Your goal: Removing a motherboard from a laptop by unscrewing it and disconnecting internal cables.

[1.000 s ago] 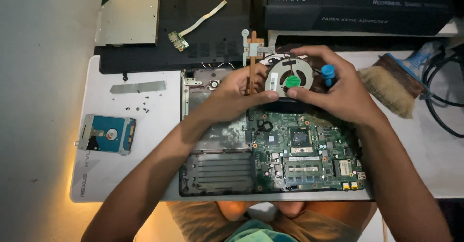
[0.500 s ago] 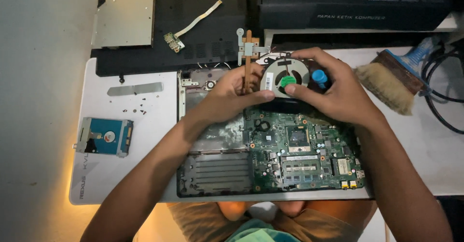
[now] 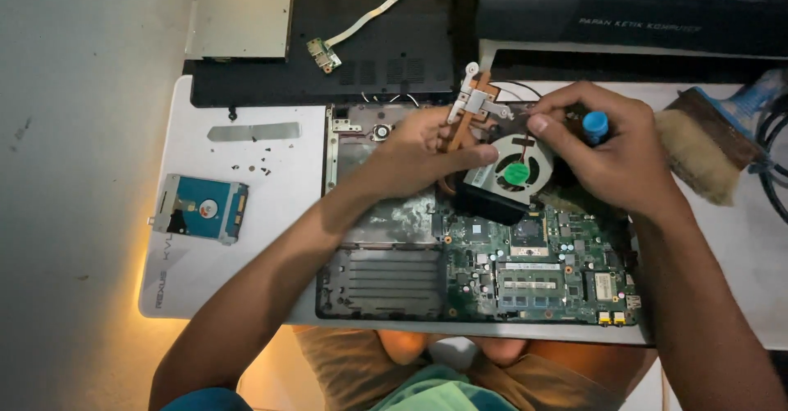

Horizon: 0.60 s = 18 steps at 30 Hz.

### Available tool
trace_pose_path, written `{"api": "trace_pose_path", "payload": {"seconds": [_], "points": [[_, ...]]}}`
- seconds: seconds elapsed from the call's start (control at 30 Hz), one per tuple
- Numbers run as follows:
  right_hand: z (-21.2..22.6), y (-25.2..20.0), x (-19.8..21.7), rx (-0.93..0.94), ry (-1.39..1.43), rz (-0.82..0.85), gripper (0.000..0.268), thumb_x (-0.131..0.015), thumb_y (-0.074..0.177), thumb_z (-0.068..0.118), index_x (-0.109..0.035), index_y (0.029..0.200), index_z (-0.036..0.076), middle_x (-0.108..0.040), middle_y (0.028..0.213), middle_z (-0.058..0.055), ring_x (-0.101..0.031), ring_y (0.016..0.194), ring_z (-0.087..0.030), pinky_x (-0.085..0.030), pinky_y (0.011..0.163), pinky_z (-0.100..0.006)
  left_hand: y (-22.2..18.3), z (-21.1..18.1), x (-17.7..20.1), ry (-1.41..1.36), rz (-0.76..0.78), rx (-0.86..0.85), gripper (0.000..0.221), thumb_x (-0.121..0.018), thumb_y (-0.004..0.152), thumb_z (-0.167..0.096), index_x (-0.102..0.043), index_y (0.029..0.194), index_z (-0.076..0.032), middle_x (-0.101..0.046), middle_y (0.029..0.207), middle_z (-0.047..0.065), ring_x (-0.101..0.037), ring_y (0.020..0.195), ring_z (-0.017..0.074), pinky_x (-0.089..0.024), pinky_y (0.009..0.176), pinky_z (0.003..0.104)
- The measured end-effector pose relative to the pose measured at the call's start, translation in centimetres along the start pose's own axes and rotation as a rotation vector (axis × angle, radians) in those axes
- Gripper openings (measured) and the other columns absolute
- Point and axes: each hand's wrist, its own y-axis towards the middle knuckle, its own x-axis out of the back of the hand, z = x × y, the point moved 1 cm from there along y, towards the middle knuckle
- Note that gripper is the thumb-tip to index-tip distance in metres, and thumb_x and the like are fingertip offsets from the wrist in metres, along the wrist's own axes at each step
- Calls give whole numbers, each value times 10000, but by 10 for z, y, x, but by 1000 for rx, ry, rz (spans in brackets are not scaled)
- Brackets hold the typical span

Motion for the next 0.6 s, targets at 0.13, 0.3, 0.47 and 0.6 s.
{"api": "trace_pose_path", "payload": {"seconds": [0.13,0.3,0.47,0.6], "points": [[-5,-2,-1,-5,38,12,66,-767,1206,20,-753,1256,-20,-677,941,-46,-515,780,-114,-407,724,-276,0,3,0,28,21,-92,392,-879,1029,-334,-777,1294,-64,-713,864,-37,-633,686,88,-479,606,243],[2,-2,0,-1,4,17,73,-781,1184,18,-763,1240,-24,-681,934,-43,-532,780,-120,-426,732,-278,-3,1,0,7,21,-134,375,-874,1039,-348,-771,1261,-64,-666,843,-66,-583,679,65,-432,620,231],[4,3,1,23,-32,55,215,-785,1160,51,-770,1365,-12,-755,1038,-81,-584,799,-149,-469,749,-306,-1,0,1,16,-64,-68,512,-884,964,-402,-754,1276,-16,-712,833,-30,-616,605,87,-491,485,231],[24,10,-6,-66,-114,218,690,-769,1052,143,-567,1708,68,-732,1279,-187,-710,1008,-297,-526,954,-468,4,8,4,-124,-175,-36,632,-891,924,-400,-704,1335,42,-704,892,34,-680,677,159,-613,547,286]]}}
